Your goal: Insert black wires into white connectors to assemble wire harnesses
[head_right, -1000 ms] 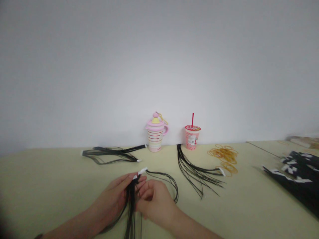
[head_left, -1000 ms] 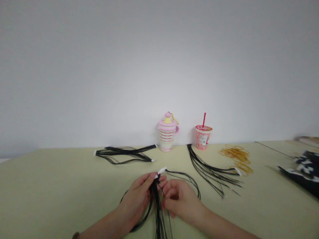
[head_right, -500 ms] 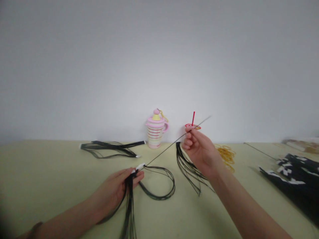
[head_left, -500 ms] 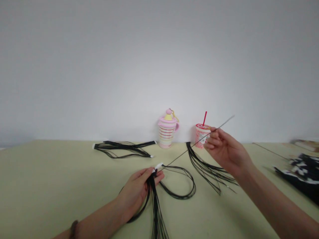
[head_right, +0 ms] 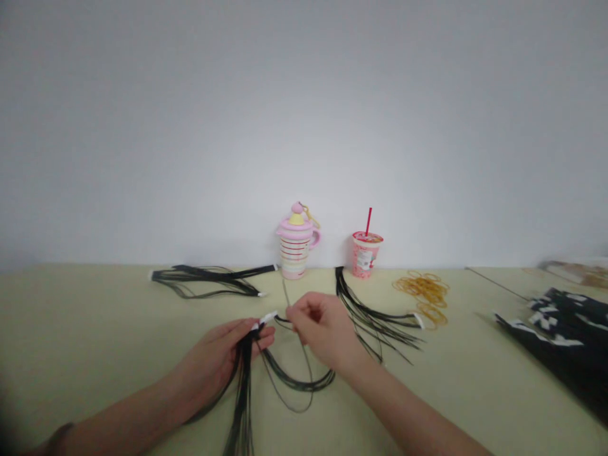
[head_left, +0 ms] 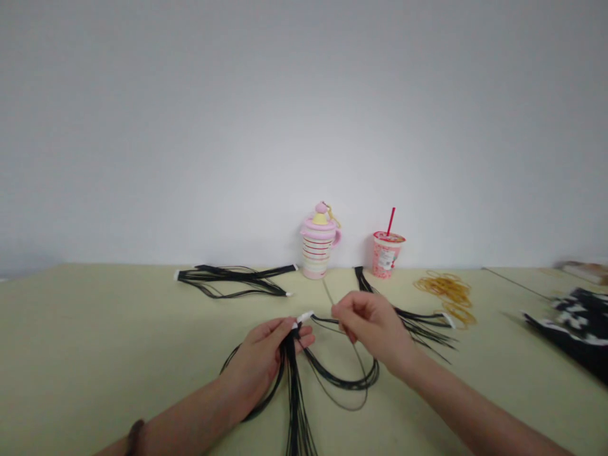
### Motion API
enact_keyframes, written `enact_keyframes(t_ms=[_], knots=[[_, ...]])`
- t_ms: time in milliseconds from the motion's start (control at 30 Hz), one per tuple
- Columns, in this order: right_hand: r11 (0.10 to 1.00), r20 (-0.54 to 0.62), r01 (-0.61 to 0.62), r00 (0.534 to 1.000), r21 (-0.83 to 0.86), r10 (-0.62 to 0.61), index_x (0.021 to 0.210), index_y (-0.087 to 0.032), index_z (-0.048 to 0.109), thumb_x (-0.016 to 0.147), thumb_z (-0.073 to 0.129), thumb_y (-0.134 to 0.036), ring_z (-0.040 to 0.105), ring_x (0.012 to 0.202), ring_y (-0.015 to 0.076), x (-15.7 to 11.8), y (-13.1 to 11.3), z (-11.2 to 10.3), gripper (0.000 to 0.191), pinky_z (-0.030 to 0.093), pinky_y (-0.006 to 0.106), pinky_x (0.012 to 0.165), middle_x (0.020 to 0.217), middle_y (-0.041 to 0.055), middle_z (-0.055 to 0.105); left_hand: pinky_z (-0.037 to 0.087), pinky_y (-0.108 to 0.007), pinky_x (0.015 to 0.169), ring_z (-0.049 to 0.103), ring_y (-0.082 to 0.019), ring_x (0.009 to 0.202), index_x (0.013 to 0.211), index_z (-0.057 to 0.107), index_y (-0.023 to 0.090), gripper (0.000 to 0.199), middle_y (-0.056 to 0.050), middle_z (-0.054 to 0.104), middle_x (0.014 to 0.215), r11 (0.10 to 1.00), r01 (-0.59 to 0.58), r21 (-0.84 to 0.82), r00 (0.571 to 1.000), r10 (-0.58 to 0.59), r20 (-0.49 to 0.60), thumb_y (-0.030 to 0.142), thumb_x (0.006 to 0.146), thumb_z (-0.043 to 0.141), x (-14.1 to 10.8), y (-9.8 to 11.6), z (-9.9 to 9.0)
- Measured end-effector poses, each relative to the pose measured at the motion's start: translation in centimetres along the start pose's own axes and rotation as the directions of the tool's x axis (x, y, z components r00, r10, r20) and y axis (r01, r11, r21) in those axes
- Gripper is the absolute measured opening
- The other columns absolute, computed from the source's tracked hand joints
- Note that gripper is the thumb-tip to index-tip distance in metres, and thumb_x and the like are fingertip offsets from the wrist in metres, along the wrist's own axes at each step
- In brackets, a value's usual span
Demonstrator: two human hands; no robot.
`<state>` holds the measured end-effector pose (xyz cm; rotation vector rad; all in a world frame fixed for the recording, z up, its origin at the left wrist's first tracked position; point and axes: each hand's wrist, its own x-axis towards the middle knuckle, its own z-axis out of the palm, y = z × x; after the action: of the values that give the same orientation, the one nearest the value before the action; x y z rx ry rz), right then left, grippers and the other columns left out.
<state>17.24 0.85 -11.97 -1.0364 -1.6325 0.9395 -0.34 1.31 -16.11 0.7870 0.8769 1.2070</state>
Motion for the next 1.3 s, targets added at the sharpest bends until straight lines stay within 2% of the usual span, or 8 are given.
enact_keyframes(t_ms=[67, 133, 267, 600, 1300], knots=[[0.988, -0.007, 0.032, 0.999, -0.149, -0.034, 0.053, -0.014, 0.048, 0.072, 0.052, -0.022, 0.034, 0.043, 0.0049, -0.8, 1.8, 2.2, 0.02, 0.026, 0.017, 0.042, 0.046, -0.0054, 0.041, 0.047, -0.03, 0.088, 0.064, -0.019, 0.086, 0.081, 0.062, 0.009, 0.011, -0.011, 0.069, 0.088, 1.0, -0.006, 0.007, 0.999, 0.005, 0.053, 0.018, 0.074, 0.059, -0.1, 0.1, 0.1], [0.958, 0.002, 0.086, 0.996, -0.274, -0.089, 0.053, -0.015, 0.048, 0.072, 0.049, -0.02, 0.034, 0.045, 0.0054, -1.5, 3.1, 3.4, 0.02, 0.025, 0.017, 0.044, 0.048, -0.0049, 0.041, 0.046, -0.03, 0.089, 0.064, -0.019, 0.086, 0.078, 0.063, 0.01, 0.009, -0.01, 0.069, 0.086, 1.0, -0.01, 0.009, 0.998, 0.009, 0.059, 0.017, 0.074, 0.058, -0.2, 0.1, 0.1], [0.911, -0.043, 0.094, 0.992, -0.401, -0.121, 0.052, -0.015, 0.047, 0.072, 0.046, -0.017, 0.035, 0.046, 0.0062, -2.0, 3.9, 3.6, 0.02, 0.024, 0.018, 0.045, 0.047, -0.0046, 0.039, 0.046, -0.03, 0.089, 0.064, -0.018, 0.084, 0.075, 0.063, 0.01, 0.007, -0.009, 0.07, 0.083, 1.0, 0.018, -0.001, 1.0, -0.018, 0.006, 0.015, 0.073, 0.058, -0.3, 0.2, 0.1], [0.901, -0.017, 0.113, 0.991, -0.419, -0.132, 0.049, -0.015, 0.044, 0.069, 0.045, -0.013, 0.034, 0.046, 0.0068, -2.2, 3.4, 3.4, 0.021, 0.025, 0.017, 0.044, 0.047, -0.004, 0.038, 0.047, -0.03, 0.087, 0.064, -0.02, 0.084, 0.073, 0.065, 0.01, 0.007, -0.01, 0.07, 0.081, 1.0, 0.02, -0.006, 0.999, -0.02, -0.03, 0.014, 0.072, 0.06, -0.5, 0.4, 0.5], [0.883, -0.021, 0.13, 0.987, -0.451, -0.157, 0.052, -0.016, 0.045, 0.073, 0.043, -0.016, 0.036, 0.048, 0.0076, -2.3, 3.5, 3.2, 0.022, 0.025, 0.018, 0.046, 0.049, -0.0036, 0.04, 0.046, -0.029, 0.088, 0.064, -0.021, 0.088, 0.076, 0.065, 0.011, 0.009, -0.01, 0.07, 0.085, 1.0, 0.005, 0.022, 1.0, -0.005, 0.009, 0.017, 0.073, 0.06, -0.3, 0.3, 0.2]])
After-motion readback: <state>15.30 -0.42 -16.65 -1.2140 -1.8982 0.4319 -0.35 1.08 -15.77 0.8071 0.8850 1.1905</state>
